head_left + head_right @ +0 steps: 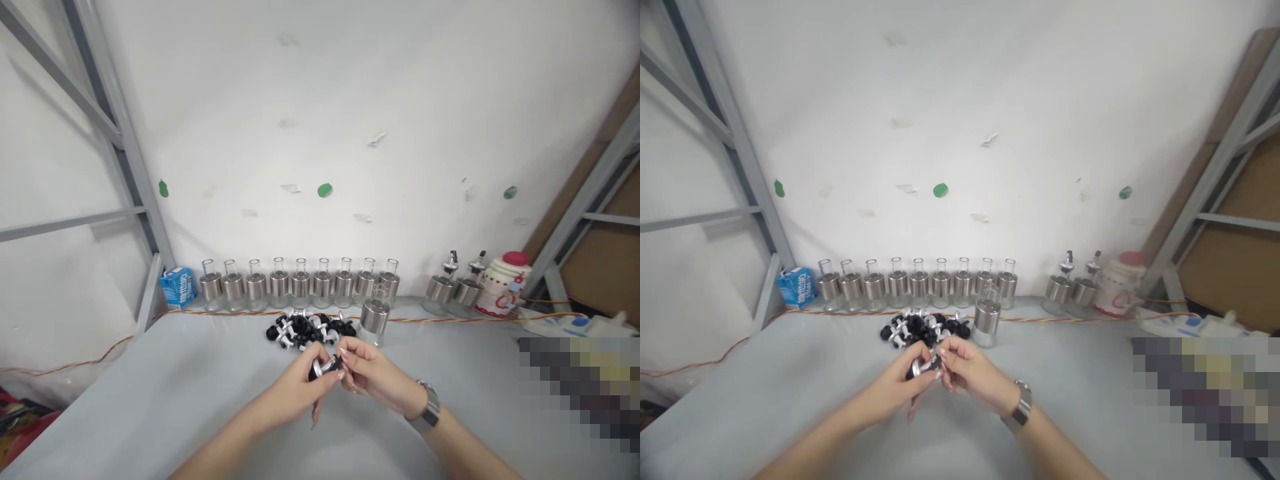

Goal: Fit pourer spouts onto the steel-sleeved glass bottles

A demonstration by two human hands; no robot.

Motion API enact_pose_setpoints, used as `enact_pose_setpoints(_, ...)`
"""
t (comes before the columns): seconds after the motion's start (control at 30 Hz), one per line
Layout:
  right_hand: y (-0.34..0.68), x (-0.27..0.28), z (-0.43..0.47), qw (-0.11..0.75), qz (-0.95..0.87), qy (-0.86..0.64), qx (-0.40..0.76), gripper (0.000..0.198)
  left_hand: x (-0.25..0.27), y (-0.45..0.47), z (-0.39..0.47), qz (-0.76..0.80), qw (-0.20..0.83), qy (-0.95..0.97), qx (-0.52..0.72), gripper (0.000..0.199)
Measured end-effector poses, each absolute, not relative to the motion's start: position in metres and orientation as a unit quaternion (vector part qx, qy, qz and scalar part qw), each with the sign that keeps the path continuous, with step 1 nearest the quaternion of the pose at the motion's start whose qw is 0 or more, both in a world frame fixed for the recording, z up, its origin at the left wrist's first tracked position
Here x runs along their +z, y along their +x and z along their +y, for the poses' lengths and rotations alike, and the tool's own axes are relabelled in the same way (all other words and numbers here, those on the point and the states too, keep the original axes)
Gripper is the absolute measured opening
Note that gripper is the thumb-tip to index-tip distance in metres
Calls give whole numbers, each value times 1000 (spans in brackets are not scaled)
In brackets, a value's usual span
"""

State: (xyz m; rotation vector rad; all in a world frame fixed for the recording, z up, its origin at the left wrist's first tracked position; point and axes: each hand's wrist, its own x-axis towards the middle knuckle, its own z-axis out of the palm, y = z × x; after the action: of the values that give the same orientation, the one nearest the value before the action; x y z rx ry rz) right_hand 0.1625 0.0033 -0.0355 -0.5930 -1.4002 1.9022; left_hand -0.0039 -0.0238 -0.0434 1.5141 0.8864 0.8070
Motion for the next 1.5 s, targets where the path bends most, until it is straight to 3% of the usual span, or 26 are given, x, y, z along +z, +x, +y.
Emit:
enact_pose_setpoints(0.63,164,-36,4,357,-542,-228,726,33,-30,-5,-32,403,423,747,317,18)
enact_pose_setpoints(0.9,172,-26,5,317,-683,-290,591,28,-29,-6,-29,410,426,739,322,19)
enact_pose_setpoints(1.07,173,-22,5,301,-695,-314,572,31,-34,-8,-25,426,399,745,324,18)
enact_pose_setpoints(1.3,172,-29,6,298,-710,-353,531,29,-31,-14,-24,476,239,797,285,13)
enact_pose_setpoints(1.5,169,-27,1,287,-747,-377,466,26,-33,-14,-25,483,232,804,259,14)
